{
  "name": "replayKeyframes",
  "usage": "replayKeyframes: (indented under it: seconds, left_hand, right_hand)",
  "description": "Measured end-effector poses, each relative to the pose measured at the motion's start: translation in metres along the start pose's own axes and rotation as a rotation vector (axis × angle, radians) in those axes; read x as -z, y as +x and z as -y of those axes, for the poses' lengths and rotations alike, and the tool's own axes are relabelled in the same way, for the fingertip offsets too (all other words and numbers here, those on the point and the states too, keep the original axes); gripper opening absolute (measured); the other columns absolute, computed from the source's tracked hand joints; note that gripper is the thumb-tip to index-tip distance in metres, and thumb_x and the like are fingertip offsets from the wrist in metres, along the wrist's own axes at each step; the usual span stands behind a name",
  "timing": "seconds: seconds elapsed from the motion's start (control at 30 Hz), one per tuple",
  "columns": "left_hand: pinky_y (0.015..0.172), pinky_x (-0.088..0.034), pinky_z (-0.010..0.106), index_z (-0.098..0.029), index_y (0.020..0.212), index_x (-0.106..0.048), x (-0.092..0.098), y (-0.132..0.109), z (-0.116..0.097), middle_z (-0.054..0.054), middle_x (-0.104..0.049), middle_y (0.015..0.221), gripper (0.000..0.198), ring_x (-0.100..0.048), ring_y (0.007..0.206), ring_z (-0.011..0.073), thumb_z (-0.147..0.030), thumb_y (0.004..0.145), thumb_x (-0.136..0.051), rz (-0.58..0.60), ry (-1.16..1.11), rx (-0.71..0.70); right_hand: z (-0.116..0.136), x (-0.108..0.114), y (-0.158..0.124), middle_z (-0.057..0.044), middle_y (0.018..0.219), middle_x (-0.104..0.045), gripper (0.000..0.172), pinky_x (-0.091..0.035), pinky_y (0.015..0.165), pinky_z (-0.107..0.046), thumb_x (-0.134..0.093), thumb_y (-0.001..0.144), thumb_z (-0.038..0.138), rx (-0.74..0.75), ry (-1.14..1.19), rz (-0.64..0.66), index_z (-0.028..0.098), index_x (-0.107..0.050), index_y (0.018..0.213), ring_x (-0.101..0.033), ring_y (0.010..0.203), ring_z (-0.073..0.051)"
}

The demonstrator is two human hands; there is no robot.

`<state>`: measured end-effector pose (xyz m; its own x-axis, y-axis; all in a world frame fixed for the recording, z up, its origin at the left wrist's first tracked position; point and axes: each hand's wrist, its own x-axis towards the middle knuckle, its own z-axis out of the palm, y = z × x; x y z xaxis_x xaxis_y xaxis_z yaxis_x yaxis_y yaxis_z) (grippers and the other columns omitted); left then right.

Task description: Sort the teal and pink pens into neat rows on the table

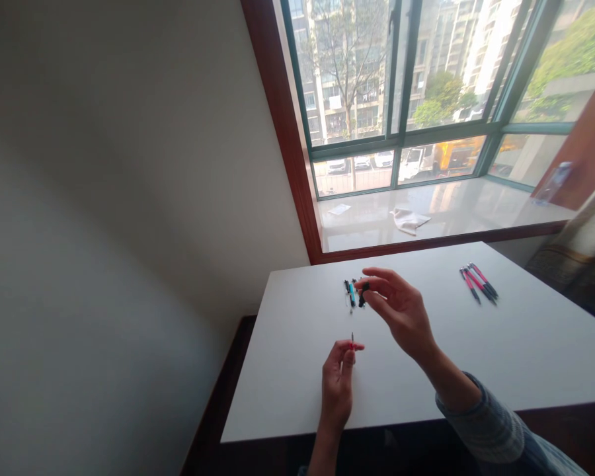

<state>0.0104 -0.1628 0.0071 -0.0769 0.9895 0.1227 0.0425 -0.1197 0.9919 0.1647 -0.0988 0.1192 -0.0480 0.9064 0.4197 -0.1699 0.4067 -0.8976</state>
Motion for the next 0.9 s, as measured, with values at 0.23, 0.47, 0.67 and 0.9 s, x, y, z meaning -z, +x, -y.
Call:
replayKeyframes:
  seconds: [0.23,0.47,0.67,0.9]
  left_hand:
    - [0.083,-0.046,0.032,-0.018,0.098,-0.068,-0.001,0.002,0.006,0.008,-0.071,0.099,0.029,-0.056,0.082,0.0197,-0.045,0.099,-0.056,-0.024,-0.066,-0.026]
    - [0.077,-0.046,0.030,-0.018,0.097,-0.068,0.000,0.002,0.008,0.007,-0.070,0.095,0.030,-0.055,0.075,0.0175,-0.046,0.098,-0.057,-0.048,-0.067,-0.015]
    - [0.077,-0.047,0.030,-0.018,0.097,-0.069,0.000,0.002,0.007,0.007,-0.070,0.093,0.030,-0.055,0.075,0.0174,-0.046,0.097,-0.059,-0.066,-0.069,-0.011]
    - [0.076,-0.047,0.030,-0.017,0.097,-0.068,0.000,0.003,0.008,0.008,-0.070,0.093,0.031,-0.055,0.075,0.0178,-0.046,0.097,-0.057,-0.071,-0.057,0.002]
  right_hand:
    - [-0.081,0.022,-0.020,-0.006,0.105,-0.068,0.015,-0.056,0.067,-0.029,-0.060,0.088,0.025,-0.163,-0.561,0.196,0.019,-0.072,0.095,-0.067,0.066,-0.013]
    - [-0.118,0.030,-0.028,-0.007,0.108,-0.068,0.022,-0.053,0.075,-0.031,-0.059,0.087,0.020,-0.200,-0.829,0.330,0.020,-0.073,0.103,-0.066,0.067,-0.013]
    - [-0.113,0.055,-0.027,-0.006,0.121,-0.067,0.048,-0.056,0.079,-0.030,-0.068,0.079,0.019,-0.152,-0.664,0.582,0.027,-0.066,0.127,-0.067,0.085,-0.017]
    - [-0.127,0.047,-0.018,-0.006,0.119,-0.068,0.057,-0.054,0.079,-0.032,-0.065,0.080,0.017,-0.083,-0.687,0.438,0.027,-0.059,0.135,-0.064,0.084,-0.018]
